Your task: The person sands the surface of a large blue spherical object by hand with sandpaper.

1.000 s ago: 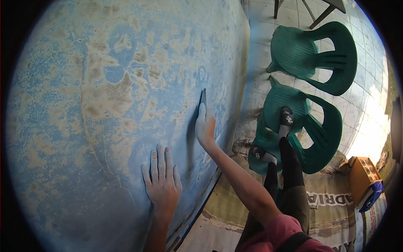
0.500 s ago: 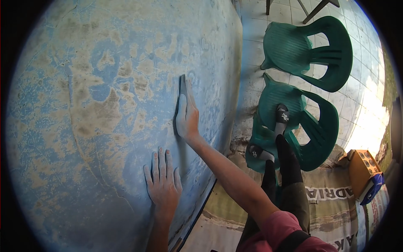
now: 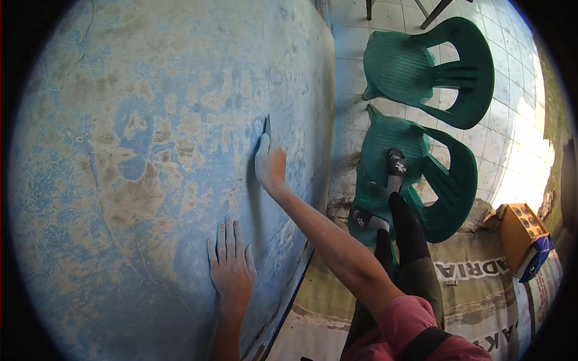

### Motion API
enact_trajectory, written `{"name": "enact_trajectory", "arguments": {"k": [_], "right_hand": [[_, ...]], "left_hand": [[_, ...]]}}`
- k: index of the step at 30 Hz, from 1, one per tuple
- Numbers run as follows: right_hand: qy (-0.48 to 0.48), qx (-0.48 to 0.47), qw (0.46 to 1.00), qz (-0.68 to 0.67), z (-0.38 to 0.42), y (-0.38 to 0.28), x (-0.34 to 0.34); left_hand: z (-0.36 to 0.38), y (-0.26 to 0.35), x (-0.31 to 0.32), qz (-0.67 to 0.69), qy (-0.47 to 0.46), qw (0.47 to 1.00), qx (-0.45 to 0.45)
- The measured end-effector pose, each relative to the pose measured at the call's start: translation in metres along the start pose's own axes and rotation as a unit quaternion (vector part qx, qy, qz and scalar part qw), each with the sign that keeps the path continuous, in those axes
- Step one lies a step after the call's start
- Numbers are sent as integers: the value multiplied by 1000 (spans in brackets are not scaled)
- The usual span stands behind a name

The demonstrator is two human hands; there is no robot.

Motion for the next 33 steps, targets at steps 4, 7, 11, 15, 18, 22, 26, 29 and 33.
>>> {"name": "enact_trajectory", "arguments": {"k": [4,7,11,15,18,22,26,29,33], "right_hand": [[-9,-264,962,68,37,-12,11],[-18,-88,993,78,17,29,-3],[-78,100,985,120,59,75,-15],[-36,-99,991,87,170,77,-1],[-14,16,997,79,217,135,13],[-64,202,973,95,224,153,4],[-10,-95,995,26,251,94,26],[80,-22,996,25,249,144,35],[23,15,996,86,261,138,19]], "left_hand": [[0,1,2,-12,2,1000,7],[-8,-4,-6,-25,5,1000,3],[-22,-14,-38,-89,81,992,-49],[-69,-30,-83,-148,188,966,-101],[-120,-32,-89,-151,220,961,-65],[-170,-16,-59,-286,117,951,35],[-169,-12,-20,-334,19,924,187],[-148,-17,-11,-343,-13,907,244],[-134,-33,-22,-287,-16,922,260]]}}
Point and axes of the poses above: each hand's wrist, its own z-axis away from the middle knuckle, its own x-axis out of the palm, y = z × x, the point moved 2 cm from there along -z, towards the middle knuckle, and after that the axes turned 1 degree about y, right-handed, at the moved point
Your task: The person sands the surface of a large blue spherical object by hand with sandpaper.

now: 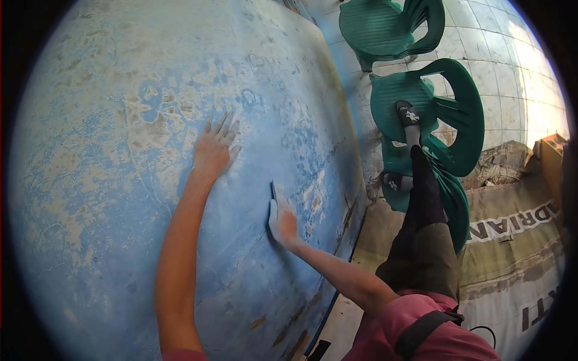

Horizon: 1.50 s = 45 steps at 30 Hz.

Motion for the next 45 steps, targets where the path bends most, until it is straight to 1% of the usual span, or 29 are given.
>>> {"name": "enact_trajectory", "arguments": {"k": [1,2,4,6,7,8,9,11,12,14,15,17,18,20,21,24,26,27,29,30,32,34,36,37,38,40,41,43,45], "right_hand": [[-33,-72,995,-54,15,-24,-4],[-32,-73,996,-52,23,-27,4],[-16,-255,965,-66,43,-35,20],[0,-239,969,-59,27,-31,31],[31,-141,988,-61,16,-32,35],[64,-45,995,-58,7,-34,36],[61,-63,995,-55,-2,-55,32],[35,-223,972,-69,-4,-123,15],[30,-241,968,-69,3,-150,6],[-71,-440,893,-63,30,-196,-2],[-76,-452,887,-60,32,-195,0],[-24,-411,909,-64,14,-175,8],[-26,-425,903,-60,0,-169,14],[46,-182,973,-131,-40,-168,24],[38,-201,971,-126,-43,-193,28],[-18,-396,910,-120,5,-301,21],[-62,-530,841,-84,23,-340,20],[-69,-542,833,-85,16,-352,24],[-18,-461,878,-128,-16,-368,27],[-23,-479,868,-131,-29,-389,27],[11,-372,916,-150,-54,-429,28],[-25,-429,892,-140,-29,-492,21],[-38,-621,782,-38,18,-543,22],[-95,-687,720,-21,42,-552,20],[-152,-743,652,-5,63,-548,17],[-285,-792,540,24,74,-500,21],[-292,-796,529,22,65,-499,20],[-233,-814,524,89,33,-512,8],[-78,-744,663,36,10,-589,8]], "left_hand": [[0,-2,-5,-1,5,1000,-3],[1,-4,-13,-17,-8,1000,-18],[13,-8,-21,-29,-27,998,-43],[32,-26,-35,-17,29,994,-103],[49,-31,-41,-19,24,993,-118],[67,-36,-51,-26,64,979,-193],[82,-41,-66,-35,110,957,-268],[137,-32,-89,23,128,920,-370],[169,-26,-95,32,145,905,-399],[228,-8,-103,41,178,874,-450],[255,-1,-108,41,194,859,-472],[300,13,-119,25,156,846,-509],[319,17,-123,20,141,840,-523],[350,19,-131,17,134,821,-555],[365,18,-134,5,122,811,-572],[388,6,-140,-15,105,779,-618],[408,-10,-144,-38,102,767,-632],[414,-19,-146,-42,111,758,-642],[427,-35,-153,-47,125,732,-668],[433,-44,-156,-53,127,729,-671],[437,-55,-160,-63,134,714,-685],[430,-57,-159,-97,136,716,-678],[432,-54,-152,-98,151,710,-681],[433,-52,-149,-96,165,712,-675],[434,-50,-147,-94,159,705,-685],[433,-47,-144,-98,165,710,-678],[432,-44,-142,-101,161,701,-687],[432,-40,-135,-102,162,695,-694],[429,-45,-136,-115,182,686,-695]]}}
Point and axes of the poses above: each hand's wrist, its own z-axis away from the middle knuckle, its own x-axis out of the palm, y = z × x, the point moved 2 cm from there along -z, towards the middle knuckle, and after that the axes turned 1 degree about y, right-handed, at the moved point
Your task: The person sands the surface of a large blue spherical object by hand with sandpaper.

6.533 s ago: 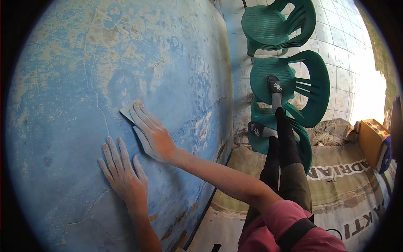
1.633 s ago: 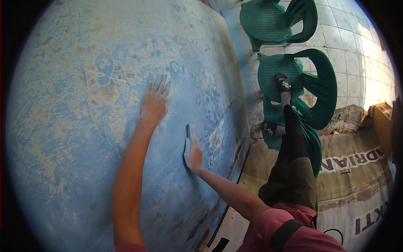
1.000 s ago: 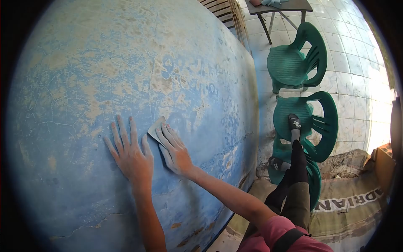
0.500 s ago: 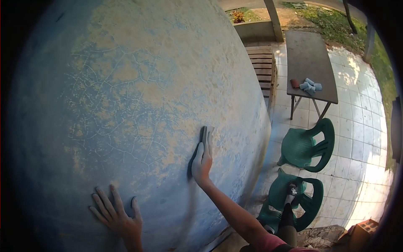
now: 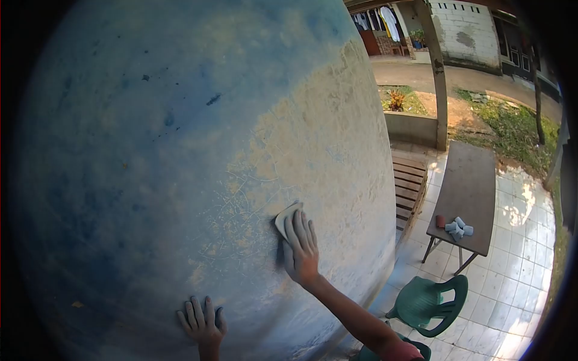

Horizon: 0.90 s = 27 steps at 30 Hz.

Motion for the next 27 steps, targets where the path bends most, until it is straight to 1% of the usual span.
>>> {"name": "enact_trajectory", "arguments": {"k": [1,2,3,5,7,9,10,12,13,14,15,16,17,19,20,21,22,23,24,26,27], "right_hand": [[39,55,998,-3,-39,10,-7],[64,56,996,-15,-69,14,-5],[60,47,997,-14,-78,5,-4],[1,-113,993,-40,-90,-31,9],[-116,-215,962,-119,-47,-63,21],[-173,-295,933,-109,4,-54,33],[-177,-298,932,-110,1,-46,30],[-147,-302,942,-6,-17,-15,9],[-134,-251,958,12,-41,-5,-3],[-122,-222,966,58,-68,6,-15],[-102,-164,979,59,-94,12,-25],[-53,-126,988,67,-116,17,-28],[-32,-133,986,96,-133,19,-28],[-48,-195,978,61,-144,0,-18],[-89,-232,968,19,-137,-20,-10],[-109,-264,958,-37,-122,-36,2],[-140,-327,933,-48,-100,-51,11],[-169,-386,905,-62,-83,-62,16],[-177,-382,905,-68,-78,-64,20],[-140,-446,884,6,-73,-62,30],[-141,-446,884,2,-81,-61,33]], "left_hand": [[1,1,-3,13,13,1000,11],[2,2,-2,13,16,1000,2],[5,1,-1,12,11,1000,-5],[9,2,2,13,4,1000,-22],[12,-2,1,11,-1,1000,-25],[12,-1,4,8,0,999,-37],[13,-2,3,6,0,999,-43],[12,0,4,10,9,999,-53],[12,1,5,14,17,998,-57],[13,2,6,20,16,998,-63],[13,2,5,16,21,997,-79],[12,3,7,11,27,995,-98],[11,3,9,18,26,993,-113],[14,7,12,9,42,986,-161],[16,12,13,17,31,984,-174],[17,13,15,16,40,980,-195],[17,12,16,11,50,975,-214],[17,14,17,9,38,975,-218],[16,17,18,10,38,971,-236],[13,21,18,5,44,966,-254],[13,22,15,1,40,966,-255]]}}
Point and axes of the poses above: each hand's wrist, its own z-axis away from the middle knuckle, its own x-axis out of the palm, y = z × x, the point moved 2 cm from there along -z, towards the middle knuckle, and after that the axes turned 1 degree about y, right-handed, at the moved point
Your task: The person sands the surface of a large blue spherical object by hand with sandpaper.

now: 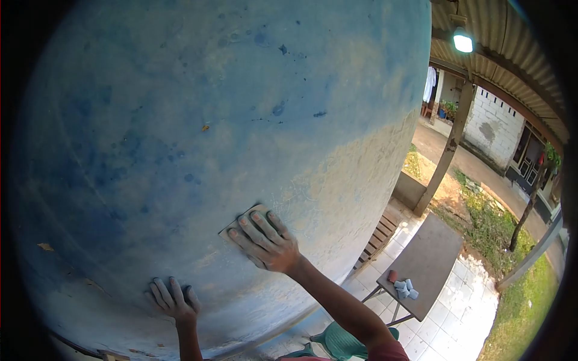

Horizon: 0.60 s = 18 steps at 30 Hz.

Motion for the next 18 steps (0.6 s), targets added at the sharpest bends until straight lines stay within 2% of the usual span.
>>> {"name": "enact_trajectory", "arguments": {"k": [3,7,9,10,12,14,16,18], "right_hand": [[47,58,996,40,-20,30,1],[51,77,996,-6,-34,12,-1],[-11,-6,999,-30,-15,-14,6],[-14,-4,999,-30,-6,-12,5],[-64,-88,994,8,18,-3,0],[-6,-11,998,68,17,29,-12],[65,109,989,80,-10,54,-25],[73,98,992,43,-24,52,-17]], "left_hand": [[-5,2,3,8,5,1000,15],[1,0,2,9,2,1000,16],[3,3,2,14,-2,1000,12],[4,3,2,10,-7,1000,10],[5,-2,3,5,-12,1000,15],[5,1,4,0,2,1000,17],[5,1,4,-4,5,1000,14],[6,1,3,-8,3,1000,18]]}}
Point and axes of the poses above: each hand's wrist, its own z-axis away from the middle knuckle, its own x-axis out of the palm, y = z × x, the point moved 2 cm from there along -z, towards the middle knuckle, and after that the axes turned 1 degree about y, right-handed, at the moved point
